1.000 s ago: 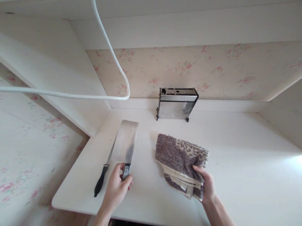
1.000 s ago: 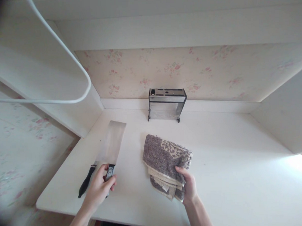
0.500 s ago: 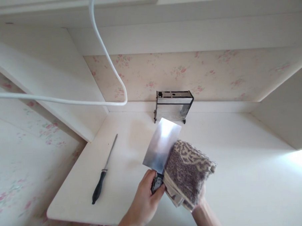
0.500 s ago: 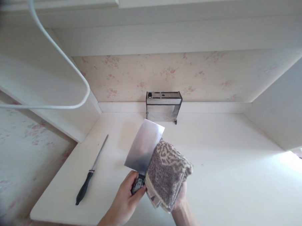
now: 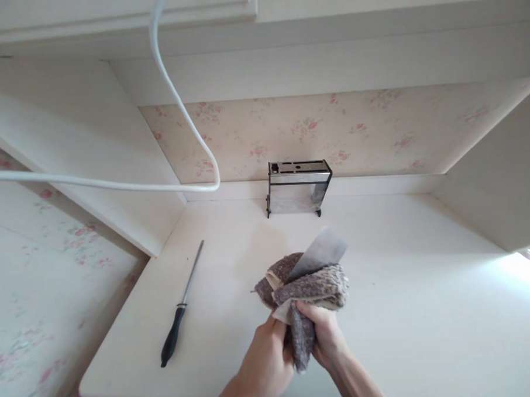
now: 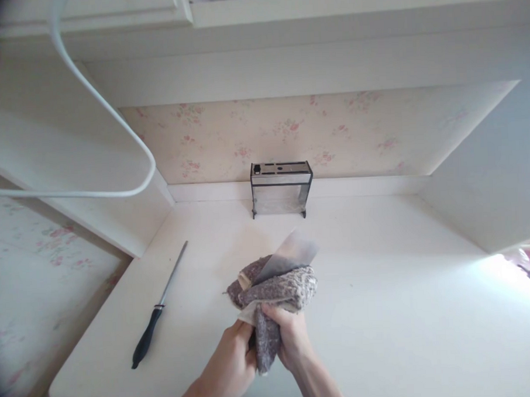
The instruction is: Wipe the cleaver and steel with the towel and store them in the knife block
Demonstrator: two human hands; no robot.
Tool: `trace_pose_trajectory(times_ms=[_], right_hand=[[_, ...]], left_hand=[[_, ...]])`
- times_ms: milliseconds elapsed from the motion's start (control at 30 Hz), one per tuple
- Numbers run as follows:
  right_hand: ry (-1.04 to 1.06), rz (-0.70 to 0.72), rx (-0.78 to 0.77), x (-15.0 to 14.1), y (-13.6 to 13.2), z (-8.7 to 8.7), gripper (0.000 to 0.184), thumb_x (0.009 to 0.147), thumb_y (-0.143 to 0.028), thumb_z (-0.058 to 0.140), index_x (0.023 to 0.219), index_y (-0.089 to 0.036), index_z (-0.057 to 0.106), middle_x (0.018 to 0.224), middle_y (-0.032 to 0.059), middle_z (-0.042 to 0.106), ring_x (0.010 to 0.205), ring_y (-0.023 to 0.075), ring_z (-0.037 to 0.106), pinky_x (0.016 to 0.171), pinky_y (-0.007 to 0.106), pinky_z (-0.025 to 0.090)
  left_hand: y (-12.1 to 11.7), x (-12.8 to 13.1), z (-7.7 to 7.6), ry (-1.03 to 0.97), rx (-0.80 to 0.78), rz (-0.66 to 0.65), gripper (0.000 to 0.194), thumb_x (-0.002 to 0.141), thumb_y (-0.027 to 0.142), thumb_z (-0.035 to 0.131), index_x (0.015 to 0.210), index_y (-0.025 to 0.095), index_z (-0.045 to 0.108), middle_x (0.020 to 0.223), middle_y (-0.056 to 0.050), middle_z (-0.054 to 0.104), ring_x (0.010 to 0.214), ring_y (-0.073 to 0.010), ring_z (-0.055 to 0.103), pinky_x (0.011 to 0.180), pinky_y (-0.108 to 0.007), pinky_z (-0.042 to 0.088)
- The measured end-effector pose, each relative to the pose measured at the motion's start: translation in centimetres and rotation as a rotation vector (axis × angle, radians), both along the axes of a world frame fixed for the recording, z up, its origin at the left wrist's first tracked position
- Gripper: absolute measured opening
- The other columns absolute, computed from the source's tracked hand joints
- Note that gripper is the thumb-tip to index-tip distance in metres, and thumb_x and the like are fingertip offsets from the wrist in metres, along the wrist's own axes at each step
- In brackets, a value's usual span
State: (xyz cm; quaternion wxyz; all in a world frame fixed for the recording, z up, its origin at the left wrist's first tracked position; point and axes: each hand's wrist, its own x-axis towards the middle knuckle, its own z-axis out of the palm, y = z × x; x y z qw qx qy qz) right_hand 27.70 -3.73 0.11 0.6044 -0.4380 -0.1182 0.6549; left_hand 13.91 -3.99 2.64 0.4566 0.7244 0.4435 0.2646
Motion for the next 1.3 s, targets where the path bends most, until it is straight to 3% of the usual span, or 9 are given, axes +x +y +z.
trace_pose_trajectory(times_ms=[100,233,433,633,867,1067,1133,1200,1300], right_hand=[[0.016,-0.092,-0.016,-0.9,0.7,1.1,0.033,0.056,-0.023,0.085,0.084,-0.013,0.071,0.086,0.0079,0.074,0.078,0.0233,0.070,0.074,0.033,0.056],[0.139,-0.084,-0.022,-0.6,1.6,1.7,0.030,0.062,-0.023,0.082,0.088,-0.014,0.070,0.090,0.0070,0.075,0.082,0.0249,0.071,0.080,0.037,0.056],[0.236,-0.074,-0.043,1.2,3.0,3.0,0.021,0.064,-0.026,0.078,0.080,-0.015,0.070,0.081,0.0074,0.075,0.082,0.0271,0.072,0.078,0.037,0.059],[0.268,-0.230,-0.061,4.8,4.4,3.7,0.018,0.065,-0.021,0.075,0.082,-0.016,0.071,0.075,0.0047,0.075,0.073,0.0243,0.072,0.080,0.037,0.059],[0.229,-0.243,-0.087,5.8,4.8,3.6,0.013,0.072,-0.023,0.070,0.084,-0.017,0.070,0.073,0.0034,0.074,0.057,0.0187,0.069,0.066,0.033,0.061],[0.193,-0.329,0.065,10.3,6.9,3.2,0.023,0.080,-0.028,0.063,0.103,-0.024,0.068,0.089,0.0005,0.075,0.081,0.0189,0.071,0.088,0.037,0.055],[0.183,-0.368,0.171,12.3,6.8,3.5,0.029,0.084,-0.035,0.060,0.111,-0.028,0.065,0.101,0.0002,0.074,0.094,0.0190,0.069,0.094,0.040,0.051],[0.155,-0.370,0.213,13.6,5.9,3.6,0.032,0.085,-0.046,0.058,0.113,-0.032,0.065,0.105,0.0005,0.073,0.100,0.0201,0.067,0.095,0.043,0.048],[0.100,-0.348,0.160,13.4,3.8,3.1,0.040,0.077,-0.064,0.060,0.102,-0.034,0.070,0.099,0.0025,0.074,0.100,0.0231,0.067,0.090,0.044,0.048]], left_hand=[[0.0,0.2,-0.2,0.025,-0.012,-0.005,0.064,0.073,0.000,0.047,0.134,0.021,0.048,0.124,-0.011,0.062,0.113,-0.0284,0.059,0.094,-0.033,0.045],[0.3,0.3,0.7,0.031,-0.005,-0.026,0.060,0.076,0.002,0.046,0.132,0.021,0.048,0.128,-0.011,0.058,0.120,-0.0271,0.054,0.096,-0.031,0.042],[-0.3,-0.6,1.2,0.222,0.042,-0.051,0.021,0.088,0.021,0.047,0.106,0.020,0.058,0.099,-0.009,0.062,0.089,-0.0241,0.063,0.077,-0.031,0.046],[-1.1,-2.7,0.8,0.305,0.099,-0.110,0.030,0.090,0.026,0.047,0.119,0.021,0.054,0.108,-0.009,0.062,0.094,-0.0221,0.063,0.082,-0.028,0.046],[-1.2,-4.1,2.0,0.350,0.117,-0.166,0.035,0.091,0.029,0.045,0.123,0.020,0.054,0.108,-0.009,0.064,0.094,-0.0211,0.063,0.083,-0.027,0.047],[-0.4,-6.4,3.4,0.190,-0.043,-0.067,0.025,0.090,0.036,0.052,0.109,0.024,0.063,0.099,-0.004,0.066,0.092,-0.0180,0.061,0.085,-0.024,0.045],[-0.1,-7.6,3.3,0.080,-0.221,-0.015,0.028,0.088,0.042,0.055,0.103,0.020,0.064,0.085,-0.003,0.064,0.075,-0.0149,0.059,0.069,-0.021,0.047],[0.1,-8.8,2.8,-0.081,-0.447,0.045,0.034,0.088,0.047,0.054,0.097,0.017,0.063,0.069,0.000,0.055,0.052,-0.0093,0.048,0.046,-0.018,0.039],[0.6,-9.8,1.6,-0.442,-0.632,0.136,0.035,0.090,0.047,0.051,0.100,0.015,0.060,0.060,0.004,0.044,0.044,-0.0053,0.033,0.039,-0.016,0.026]])
